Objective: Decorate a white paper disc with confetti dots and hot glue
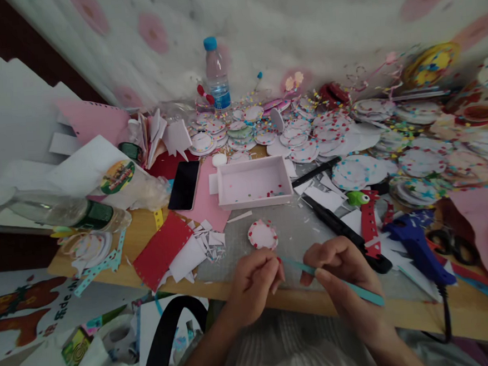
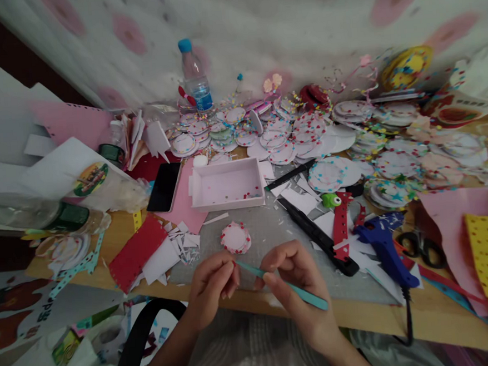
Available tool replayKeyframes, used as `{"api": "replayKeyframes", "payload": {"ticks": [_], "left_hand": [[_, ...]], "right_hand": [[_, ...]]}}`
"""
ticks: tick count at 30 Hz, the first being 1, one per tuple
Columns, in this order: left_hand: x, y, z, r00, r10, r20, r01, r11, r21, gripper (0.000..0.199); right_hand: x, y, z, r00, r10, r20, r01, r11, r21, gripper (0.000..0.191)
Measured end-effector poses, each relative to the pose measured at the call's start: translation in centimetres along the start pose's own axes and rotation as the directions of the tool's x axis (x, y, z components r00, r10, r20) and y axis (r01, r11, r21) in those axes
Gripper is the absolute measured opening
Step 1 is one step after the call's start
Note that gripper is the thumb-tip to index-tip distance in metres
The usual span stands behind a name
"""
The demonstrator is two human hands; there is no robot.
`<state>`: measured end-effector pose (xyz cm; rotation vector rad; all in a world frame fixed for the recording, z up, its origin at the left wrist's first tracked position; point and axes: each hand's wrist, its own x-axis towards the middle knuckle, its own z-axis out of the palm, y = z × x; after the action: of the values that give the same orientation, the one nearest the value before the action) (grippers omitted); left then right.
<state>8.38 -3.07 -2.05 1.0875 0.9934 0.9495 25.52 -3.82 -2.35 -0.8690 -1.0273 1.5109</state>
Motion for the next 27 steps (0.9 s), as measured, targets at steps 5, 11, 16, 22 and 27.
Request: {"api": "replayKeyframes", "payload": {"ticks": [5,11,16,22,27], "left_hand": [[-0.2,-0.1,-0.1,1.0,0.002,-0.017,-0.002,1.0,0.03,0.04],[-0.3,-0.4,0.1,0.979,0.089,-0.186,-0.062,0.988,0.143,0.024],[-0.3,-0.5,-0.1,0.97,0.126,-0.208,-0.092,0.982,0.164,0.022],[-0.4,-0.1,0.0,0.973,0.08,-0.215,-0.075,0.997,0.029,0.025],[-0.3,-0.3,0.3,0.978,0.012,-0.207,-0.013,1.0,-0.003,0.027]], "right_hand": [[0.1,0.1,0.2,1.0,-0.001,-0.007,0.001,1.0,-0.015,0.011],[0.2,0.2,0.4,0.999,-0.021,-0.049,0.021,1.0,-0.016,0.013],[0.0,0.2,0.1,0.996,-0.021,-0.086,0.018,1.0,-0.025,0.011],[-0.2,0.1,-0.7,0.991,-0.043,-0.13,0.041,0.999,-0.019,0.008],[-0.3,-0.3,-0.4,0.994,-0.075,-0.073,0.068,0.992,-0.102,0.008]]}}
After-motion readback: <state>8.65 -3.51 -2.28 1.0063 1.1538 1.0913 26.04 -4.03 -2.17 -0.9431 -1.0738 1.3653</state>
